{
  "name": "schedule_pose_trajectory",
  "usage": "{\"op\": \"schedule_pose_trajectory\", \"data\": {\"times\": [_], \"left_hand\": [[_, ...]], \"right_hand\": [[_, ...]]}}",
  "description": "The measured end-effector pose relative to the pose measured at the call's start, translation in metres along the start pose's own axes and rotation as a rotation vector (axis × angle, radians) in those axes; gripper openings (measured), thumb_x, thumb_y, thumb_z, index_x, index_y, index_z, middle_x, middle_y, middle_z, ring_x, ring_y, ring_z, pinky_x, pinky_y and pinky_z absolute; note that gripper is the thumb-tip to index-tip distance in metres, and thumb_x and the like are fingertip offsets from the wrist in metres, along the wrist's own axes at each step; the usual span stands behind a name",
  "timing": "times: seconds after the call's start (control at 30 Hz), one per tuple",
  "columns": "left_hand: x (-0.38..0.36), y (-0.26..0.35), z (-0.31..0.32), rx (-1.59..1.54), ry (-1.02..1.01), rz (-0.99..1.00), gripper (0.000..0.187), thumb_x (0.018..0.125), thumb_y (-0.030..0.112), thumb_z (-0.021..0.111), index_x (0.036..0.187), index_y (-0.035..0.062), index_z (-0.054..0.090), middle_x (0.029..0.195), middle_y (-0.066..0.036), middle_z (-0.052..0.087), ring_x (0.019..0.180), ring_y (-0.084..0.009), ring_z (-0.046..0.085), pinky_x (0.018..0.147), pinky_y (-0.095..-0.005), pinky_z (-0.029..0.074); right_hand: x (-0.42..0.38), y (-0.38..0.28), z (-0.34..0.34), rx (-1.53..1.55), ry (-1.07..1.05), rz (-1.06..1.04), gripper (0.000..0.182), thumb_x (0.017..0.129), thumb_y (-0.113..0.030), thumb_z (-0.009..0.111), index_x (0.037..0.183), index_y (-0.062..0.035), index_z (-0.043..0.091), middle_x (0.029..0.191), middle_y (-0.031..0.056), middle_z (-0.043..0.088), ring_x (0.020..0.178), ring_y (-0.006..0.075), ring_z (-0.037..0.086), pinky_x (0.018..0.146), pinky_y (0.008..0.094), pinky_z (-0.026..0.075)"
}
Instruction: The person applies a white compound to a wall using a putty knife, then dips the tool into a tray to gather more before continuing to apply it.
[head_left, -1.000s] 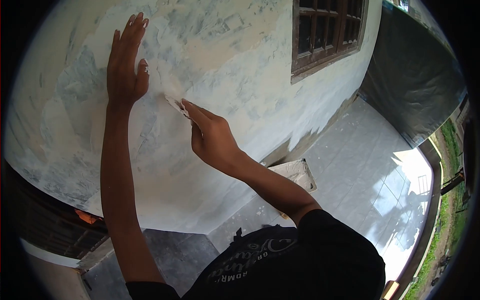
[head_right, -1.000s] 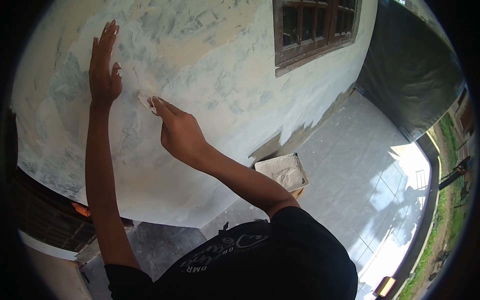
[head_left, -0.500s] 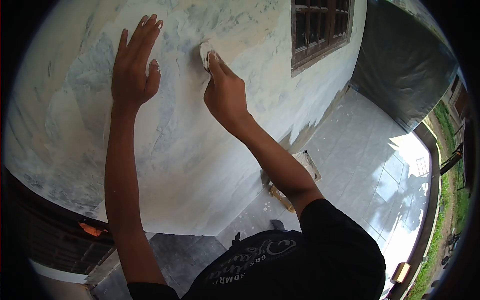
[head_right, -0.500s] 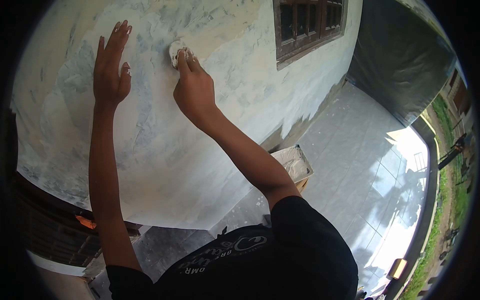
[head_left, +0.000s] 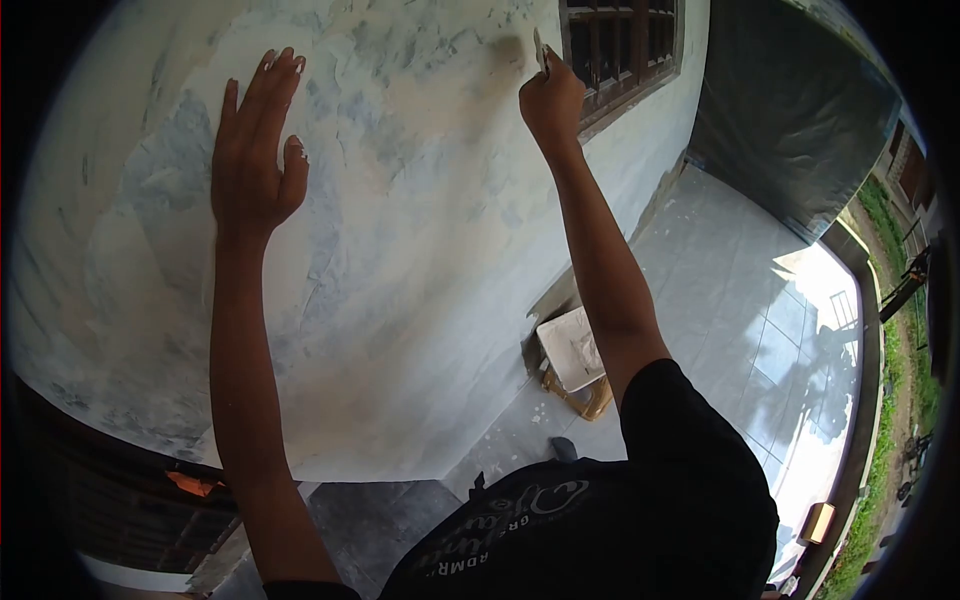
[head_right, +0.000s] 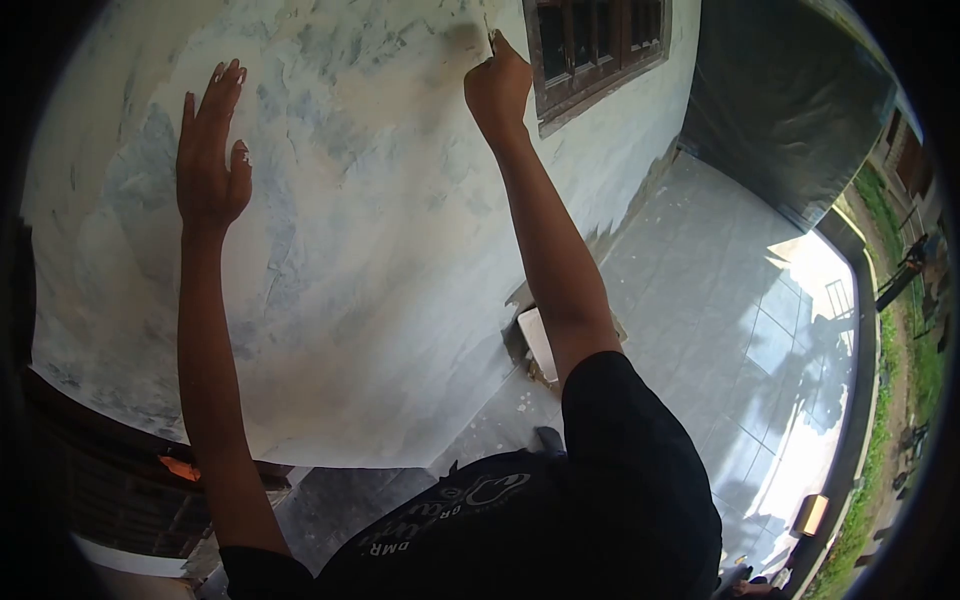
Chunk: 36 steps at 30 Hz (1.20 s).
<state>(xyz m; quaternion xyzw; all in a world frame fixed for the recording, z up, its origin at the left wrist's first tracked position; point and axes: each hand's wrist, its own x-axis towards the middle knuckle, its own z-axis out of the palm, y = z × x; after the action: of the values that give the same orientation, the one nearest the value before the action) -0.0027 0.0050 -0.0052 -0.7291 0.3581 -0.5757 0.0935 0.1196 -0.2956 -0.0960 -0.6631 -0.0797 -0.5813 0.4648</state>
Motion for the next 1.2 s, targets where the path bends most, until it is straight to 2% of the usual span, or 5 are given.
{"op": "schedule_pose_trajectory", "data": {"times": [0.3, 0.4, 0.73, 0.93, 1.2], "left_hand": [[0.000, 0.001, 0.001, 0.025, -0.041, -0.005, 0.068, 0.076, 0.011, 0.042, 0.144, 0.0065, 0.048, 0.148, -0.009, 0.049, 0.142, -0.0272, 0.040, 0.119, -0.0522, 0.023], [-0.002, -0.002, 0.001, 0.033, -0.041, 0.014, 0.067, 0.077, 0.011, 0.042, 0.144, 0.0068, 0.048, 0.149, -0.009, 0.049, 0.142, -0.0273, 0.040, 0.120, -0.0517, 0.023], [-0.001, 0.000, 0.000, 0.046, -0.056, -0.001, 0.066, 0.078, 0.012, 0.042, 0.144, 0.0070, 0.047, 0.149, -0.010, 0.049, 0.143, -0.0277, 0.040, 0.120, -0.0510, 0.023], [-0.002, 0.000, 0.000, 0.063, -0.069, 0.003, 0.057, 0.092, 0.019, 0.033, 0.146, 0.0074, 0.044, 0.150, -0.010, 0.048, 0.144, -0.0286, 0.038, 0.119, -0.0523, 0.022], [-0.003, -0.002, 0.002, 0.032, -0.042, 0.024, 0.065, 0.079, 0.013, 0.040, 0.144, 0.0073, 0.048, 0.149, -0.010, 0.050, 0.142, -0.0281, 0.041, 0.119, -0.0517, 0.025]], "right_hand": [[-0.139, -0.084, -0.008, 0.159, -0.381, -0.209, 0.049, 0.085, 0.011, 0.051, 0.133, 0.0084, 0.048, 0.127, 0.0317, 0.058, 0.105, 0.0437, 0.064, 0.086, 0.0427, 0.057], [-0.156, -0.101, -0.044, 0.454, -0.567, -0.052, 0.046, 0.084, 0.011, 0.057, 0.130, 0.0035, 0.056, 0.102, 0.0247, 0.069, 0.086, 0.0337, 0.071, 0.076, 0.0342, 0.056], [0.000, 0.025, 0.001, 0.051, -0.033, 0.024, 0.037, 0.087, 0.004, 0.052, 0.122, 0.0071, 0.063, 0.094, 0.0287, 0.069, 0.080, 0.0362, 0.071, 0.068, 0.0368, 0.054], [-0.123, -0.036, 0.011, 0.025, -0.261, -0.183, 0.048, 0.084, 0.012, 0.050, 0.132, 0.0089, 0.049, 0.123, 0.0298, 0.061, 0.114, 0.0453, 0.059, 0.095, 0.0441, 0.053], [-0.152, -0.051, -0.052, 0.417, -0.440, 0.055, 0.039, 0.089, 0.009, 0.055, 0.127, 0.0024, 0.062, 0.095, 0.0204, 0.071, 0.075, 0.0198, 0.068, 0.072, 0.0289, 0.053]]}}
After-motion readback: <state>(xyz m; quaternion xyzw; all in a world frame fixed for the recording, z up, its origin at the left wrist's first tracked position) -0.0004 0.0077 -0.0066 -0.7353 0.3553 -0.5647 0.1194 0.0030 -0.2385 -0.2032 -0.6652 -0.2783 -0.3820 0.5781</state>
